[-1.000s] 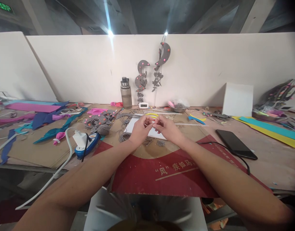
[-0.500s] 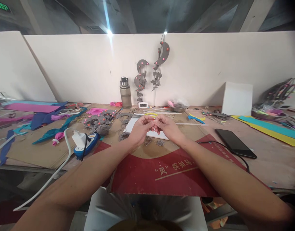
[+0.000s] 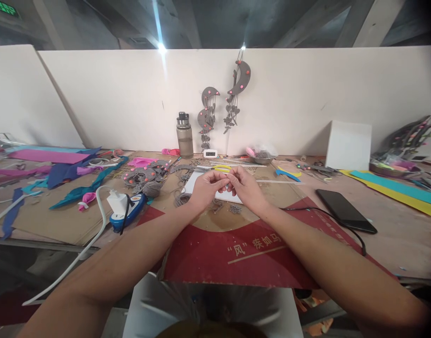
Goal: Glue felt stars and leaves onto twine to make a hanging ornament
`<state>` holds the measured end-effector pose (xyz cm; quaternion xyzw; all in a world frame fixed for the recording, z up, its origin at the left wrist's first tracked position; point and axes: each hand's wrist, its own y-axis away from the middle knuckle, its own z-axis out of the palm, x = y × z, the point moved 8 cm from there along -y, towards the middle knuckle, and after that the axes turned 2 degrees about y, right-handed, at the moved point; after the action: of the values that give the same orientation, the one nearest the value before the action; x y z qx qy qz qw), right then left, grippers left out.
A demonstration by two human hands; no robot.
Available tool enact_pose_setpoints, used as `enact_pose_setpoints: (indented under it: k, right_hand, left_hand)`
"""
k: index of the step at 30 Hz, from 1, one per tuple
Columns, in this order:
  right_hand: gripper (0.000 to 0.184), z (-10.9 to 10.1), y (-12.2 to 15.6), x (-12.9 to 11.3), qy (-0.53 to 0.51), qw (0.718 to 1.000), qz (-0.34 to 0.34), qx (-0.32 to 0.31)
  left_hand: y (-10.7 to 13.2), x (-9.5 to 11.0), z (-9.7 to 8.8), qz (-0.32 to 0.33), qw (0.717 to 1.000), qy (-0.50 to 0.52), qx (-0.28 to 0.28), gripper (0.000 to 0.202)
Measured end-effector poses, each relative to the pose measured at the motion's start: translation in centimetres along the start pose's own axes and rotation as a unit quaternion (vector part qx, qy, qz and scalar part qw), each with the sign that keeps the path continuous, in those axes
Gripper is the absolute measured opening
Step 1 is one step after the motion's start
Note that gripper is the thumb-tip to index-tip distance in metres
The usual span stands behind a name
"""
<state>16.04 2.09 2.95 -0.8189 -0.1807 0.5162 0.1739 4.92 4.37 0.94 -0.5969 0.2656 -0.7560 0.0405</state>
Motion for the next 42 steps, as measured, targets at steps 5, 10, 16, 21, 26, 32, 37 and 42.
enact_pose_setpoints:
  k: [5,10,16,21,26,32,37,42]
  right_hand:
    - [0.017,0.0,0.1,-0.4,0.03,0.999,-0.015,0.007]
    - [0.017,0.5,0.1,-0.5,0.034,0.999,-0.03,-0.007]
    - [0.015,0.8,0.2,-0.2,0.025,0.999,-0.028,-0.014]
    - [0.016,0.8,0.3,-0.5,0.027,0.999,-0.036,-0.017]
    - [0.018,0.8,0.4,-0.6,0.029,0.999,-0.04,-0.019]
    - [0.021,1.2,0.5,-0.1,-0.03,0.999,-0.018,-0.033]
    - [0.031,2.2,0.4,0.2,-0.175,0.982,0.015,-0.066]
    - [0.036,2.0,0.3,0.3,-0.186,0.98,0.016,-0.063]
  left_hand:
    - [0.0,0.4,0.0,0.005,1.0,0.008,-0.004,0.025]
    - [0.0,0.4,0.0,0.006,1.0,0.008,-0.005,0.027]
    - [0.0,0.2,0.3,0.003,1.0,0.005,-0.016,0.026]
    - [0.0,0.2,0.3,0.011,1.0,0.003,-0.017,0.028]
    - [0.1,0.4,0.5,0.006,0.999,-0.017,-0.03,0.029]
    - [0.2,0.5,0.7,-0.005,0.998,-0.028,-0.055,0.033]
    - [0.5,0.6,1.7,-0.025,0.992,0.077,-0.092,0.037]
    - [0.4,0.2,2.2,-0.06,0.98,0.155,-0.11,0.04]
